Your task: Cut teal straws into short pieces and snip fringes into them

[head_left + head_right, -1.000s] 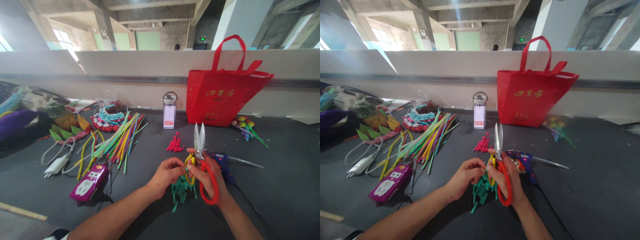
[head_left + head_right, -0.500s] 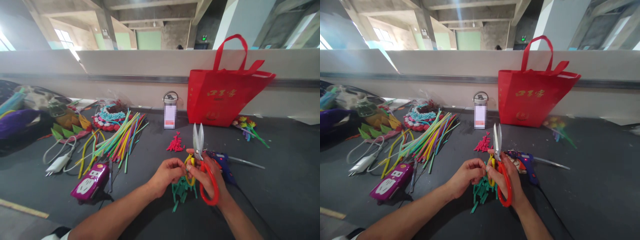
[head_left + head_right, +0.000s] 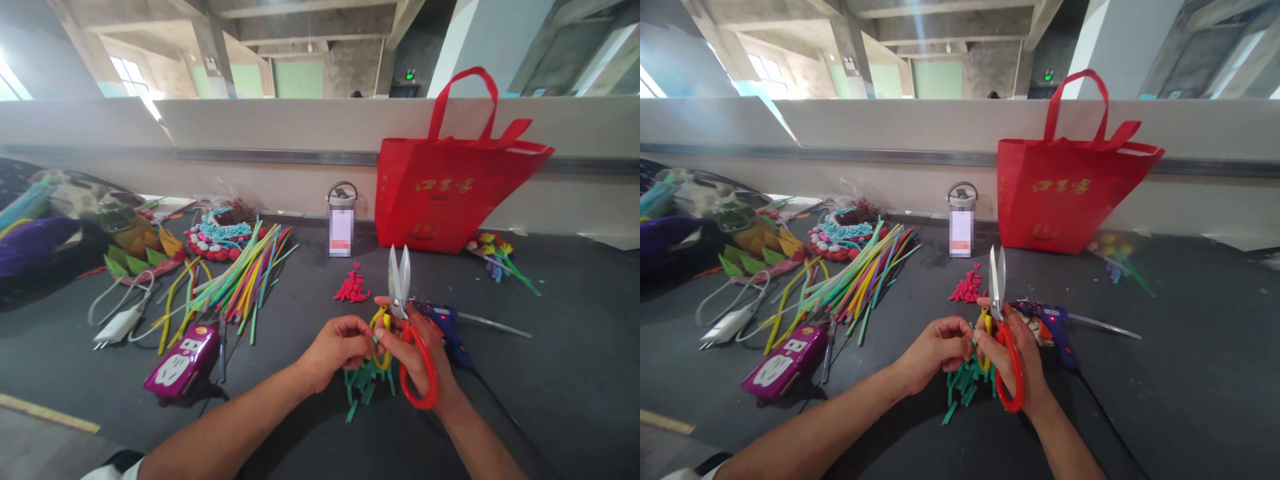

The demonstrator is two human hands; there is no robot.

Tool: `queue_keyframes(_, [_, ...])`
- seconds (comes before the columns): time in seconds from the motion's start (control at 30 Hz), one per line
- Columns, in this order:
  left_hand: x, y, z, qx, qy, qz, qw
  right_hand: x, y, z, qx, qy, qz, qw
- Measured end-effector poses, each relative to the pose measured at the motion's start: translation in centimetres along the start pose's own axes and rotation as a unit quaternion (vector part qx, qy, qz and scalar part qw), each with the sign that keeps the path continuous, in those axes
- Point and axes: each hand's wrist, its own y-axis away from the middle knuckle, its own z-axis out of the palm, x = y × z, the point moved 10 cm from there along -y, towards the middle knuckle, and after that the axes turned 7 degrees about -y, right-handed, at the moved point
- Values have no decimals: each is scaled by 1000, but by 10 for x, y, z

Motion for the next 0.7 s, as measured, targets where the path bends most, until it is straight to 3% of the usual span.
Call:
queue_keyframes(0.37, [-3, 1, 6, -20, 2, -14, 1000, 5, 0, 4, -19, -27, 3, 999])
queue_keyframes(0.7, [1, 2, 3, -3, 10, 1, 1000, 4, 0, 3, -12, -27, 5, 1000])
